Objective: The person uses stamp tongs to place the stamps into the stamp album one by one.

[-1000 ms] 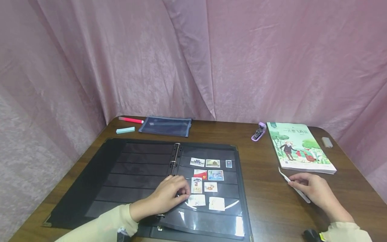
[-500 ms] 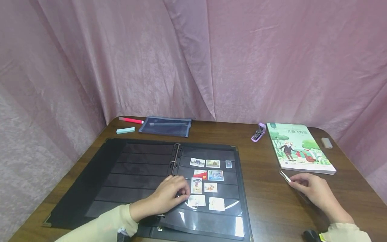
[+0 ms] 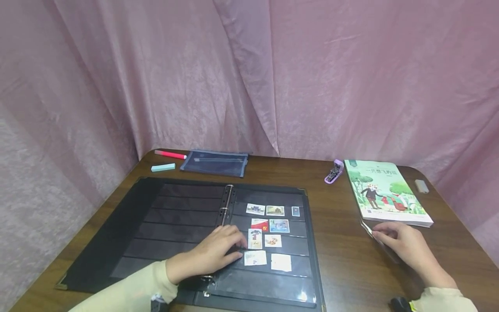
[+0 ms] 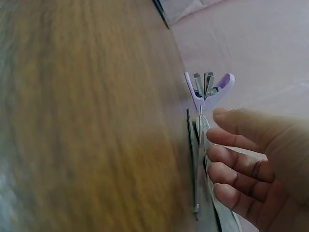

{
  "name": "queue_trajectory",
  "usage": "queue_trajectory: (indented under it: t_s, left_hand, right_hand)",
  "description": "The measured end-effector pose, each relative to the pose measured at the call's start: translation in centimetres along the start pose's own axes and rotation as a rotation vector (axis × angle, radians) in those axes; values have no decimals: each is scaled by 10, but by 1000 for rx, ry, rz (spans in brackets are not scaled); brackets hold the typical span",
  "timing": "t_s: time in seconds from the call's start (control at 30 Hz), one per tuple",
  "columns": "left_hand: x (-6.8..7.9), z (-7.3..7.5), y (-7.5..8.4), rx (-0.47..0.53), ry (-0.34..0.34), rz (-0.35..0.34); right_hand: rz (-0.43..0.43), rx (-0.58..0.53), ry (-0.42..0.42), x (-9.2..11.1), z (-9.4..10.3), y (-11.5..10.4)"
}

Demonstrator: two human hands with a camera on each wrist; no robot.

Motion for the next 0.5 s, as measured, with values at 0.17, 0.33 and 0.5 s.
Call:
queue_trajectory:
  t_s: [0.17,0.33,0.5]
  left_hand:
    - [2,8,-2,-29,-11,-1]
    - [3,20,-5,-99,22,25]
    - [2,33,-15,-170,50,74]
  right_hand:
    - [53,24,32,-5,3,-7]
    - [91,67,46,-12,7,-17]
    - [141,77,52,-18,11,-30]
Point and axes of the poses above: each hand's wrist, its own x-axis away from the middle knuckle, its own z-axis out of the back of the hand, y = z × x, the point moved 4 cm from there along -x, towards the middle knuckle, and after that the axes turned 7 degrees about -y, right-handed, at the moved point
